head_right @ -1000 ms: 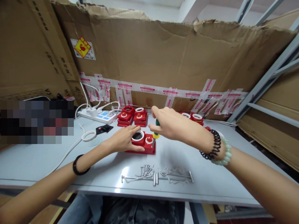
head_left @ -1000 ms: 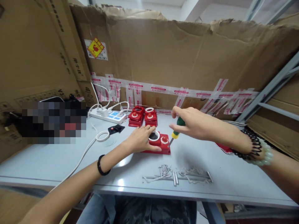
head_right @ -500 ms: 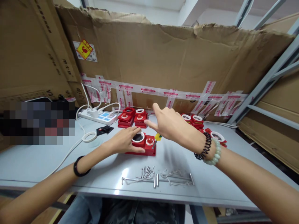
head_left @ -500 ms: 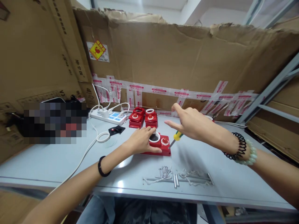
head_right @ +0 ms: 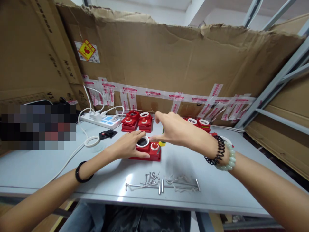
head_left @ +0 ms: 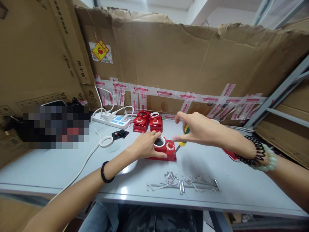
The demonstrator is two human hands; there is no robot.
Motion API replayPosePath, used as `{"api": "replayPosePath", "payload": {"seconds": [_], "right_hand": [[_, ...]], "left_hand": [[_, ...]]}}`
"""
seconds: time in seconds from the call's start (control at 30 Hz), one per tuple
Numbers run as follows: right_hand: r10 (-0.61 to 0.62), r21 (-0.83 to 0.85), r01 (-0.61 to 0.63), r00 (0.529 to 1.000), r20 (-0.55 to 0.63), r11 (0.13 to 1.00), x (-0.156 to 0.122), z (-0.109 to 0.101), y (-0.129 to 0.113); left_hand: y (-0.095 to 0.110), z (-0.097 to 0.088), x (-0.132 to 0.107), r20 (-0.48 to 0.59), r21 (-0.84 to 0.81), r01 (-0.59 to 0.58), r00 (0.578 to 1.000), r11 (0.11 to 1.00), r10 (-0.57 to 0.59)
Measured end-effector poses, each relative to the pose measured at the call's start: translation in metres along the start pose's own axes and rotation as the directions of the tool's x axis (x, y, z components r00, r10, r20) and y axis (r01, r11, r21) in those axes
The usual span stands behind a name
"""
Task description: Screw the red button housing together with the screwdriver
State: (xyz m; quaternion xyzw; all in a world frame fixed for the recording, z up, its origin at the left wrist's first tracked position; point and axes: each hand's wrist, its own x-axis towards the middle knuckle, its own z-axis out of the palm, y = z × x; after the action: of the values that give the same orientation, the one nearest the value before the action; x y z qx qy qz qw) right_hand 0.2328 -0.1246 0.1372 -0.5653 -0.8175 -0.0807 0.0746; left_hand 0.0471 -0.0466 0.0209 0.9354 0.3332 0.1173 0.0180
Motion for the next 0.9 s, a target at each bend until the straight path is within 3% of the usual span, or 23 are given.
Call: {"api": "replayPosePath", "payload": {"seconds": [0.1, 0.27, 0.43, 0.63, 0.77, 0.9], "right_hand": [[0.044, -0.012, -0.045, 0.999, -0.028, 0.999, -0.0015, 0.0001, 0.0015], [-0.074, 0.249, 0.048, 0.993, 0.096, 0.967, -0.0054, -0.0082, 0.0011], [0.070, 0.174, -0.073, 0.997, 0.026, 0.982, -0.0043, -0.0070, -0.0017], [-0.045, 0.274, 0.029, 0.998, 0.050, 0.961, -0.0026, -0.0061, 0.0014], [-0.007, 0.248, 0.013, 1.000, -0.023, 0.969, -0.0019, -0.0020, 0.0012], [-0.025, 0.374, 0.039, 0.999, -0.044, 0.927, -0.0023, 0.0005, -0.0008]], "left_hand": [[0.0000, 0.0001, -0.0002, -0.001, 0.007, -0.001, 1.000, 1.000, 0.001], [0.0001, -0.0005, 0.0000, 0.005, 0.000, -0.004, 1.000, 1.000, 0.004], [0.0002, -0.0007, 0.0001, 0.004, 0.009, 0.000, 1.000, 1.000, 0.000], [0.0007, -0.0018, 0.0006, 0.010, 0.007, -0.005, 1.000, 1.000, 0.005], [0.0003, -0.0019, 0.0007, 0.005, 0.009, -0.003, 1.000, 1.000, 0.003], [0.0013, -0.0016, 0.0010, 0.013, 0.003, -0.003, 1.000, 1.000, 0.003]]}}
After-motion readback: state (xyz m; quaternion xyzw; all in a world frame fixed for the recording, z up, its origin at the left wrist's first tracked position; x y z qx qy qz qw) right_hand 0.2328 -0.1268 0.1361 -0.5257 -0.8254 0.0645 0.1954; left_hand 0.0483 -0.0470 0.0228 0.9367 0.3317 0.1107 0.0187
